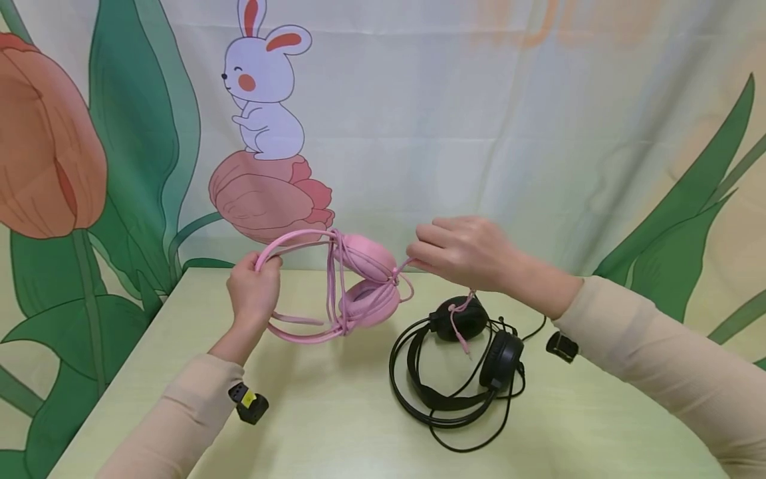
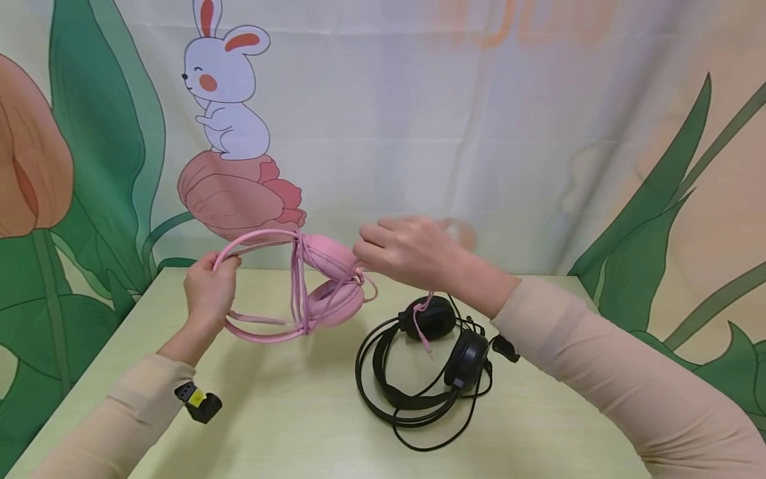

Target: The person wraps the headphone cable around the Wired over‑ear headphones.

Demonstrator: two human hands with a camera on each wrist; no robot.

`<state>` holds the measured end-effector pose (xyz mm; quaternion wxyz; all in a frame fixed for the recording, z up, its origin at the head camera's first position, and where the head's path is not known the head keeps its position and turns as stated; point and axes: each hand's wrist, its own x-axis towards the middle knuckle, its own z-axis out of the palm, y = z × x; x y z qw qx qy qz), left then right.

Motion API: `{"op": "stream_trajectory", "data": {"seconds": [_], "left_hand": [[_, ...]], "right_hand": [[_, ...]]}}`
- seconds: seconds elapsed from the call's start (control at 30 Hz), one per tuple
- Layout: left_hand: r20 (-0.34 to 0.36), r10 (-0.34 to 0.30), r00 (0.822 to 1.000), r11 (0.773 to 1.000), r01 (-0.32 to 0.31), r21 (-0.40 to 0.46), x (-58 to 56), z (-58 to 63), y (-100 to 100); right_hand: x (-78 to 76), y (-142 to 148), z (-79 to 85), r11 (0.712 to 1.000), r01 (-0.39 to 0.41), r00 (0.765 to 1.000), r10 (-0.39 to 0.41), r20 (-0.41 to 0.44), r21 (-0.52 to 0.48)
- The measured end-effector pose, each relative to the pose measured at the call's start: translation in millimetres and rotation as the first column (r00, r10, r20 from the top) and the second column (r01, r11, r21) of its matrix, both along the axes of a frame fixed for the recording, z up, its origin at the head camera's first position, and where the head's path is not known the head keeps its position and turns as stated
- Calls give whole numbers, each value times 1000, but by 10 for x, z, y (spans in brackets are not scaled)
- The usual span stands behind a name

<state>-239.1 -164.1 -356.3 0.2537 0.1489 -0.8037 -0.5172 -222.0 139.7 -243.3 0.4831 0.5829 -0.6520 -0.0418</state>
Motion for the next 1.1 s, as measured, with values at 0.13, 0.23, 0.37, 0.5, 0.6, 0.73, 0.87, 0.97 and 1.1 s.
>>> {"op": "stream_trajectory", "data": {"seconds": [0.13,0.23,0.37,0.5,0.6,0.73,0.87,0.97,1.1], "left_hand": [[17,-40,999,999,41,-29,19,16,25],[10,-76,997,995,77,-56,31,26,51],[-35,-126,991,984,121,-131,46,30,98],[-61,-171,983,967,155,-204,73,14,159],[-74,-196,978,958,175,-229,96,10,208],[-102,-229,968,947,197,-253,124,21,264],[-127,-267,955,932,222,-285,146,29,302],[-134,-297,945,922,248,-297,157,29,319],[-126,-341,931,905,290,-311,170,31,334]], "right_hand": [[-43,24,21,1000,1,998,0,-60,21],[-62,34,39,1000,8,997,-6,-71,25],[-78,38,74,1000,20,996,-21,-92,-11],[-90,46,110,998,27,992,-34,-119,-56],[-95,41,125,997,33,990,-41,-138,-63],[-109,25,127,996,40,987,-51,-151,-74],[-133,15,121,995,52,984,-66,-163,-89],[-159,19,121,994,66,982,-81,-170,-89],[-199,36,129,993,91,979,-103,-173,-79]]}}
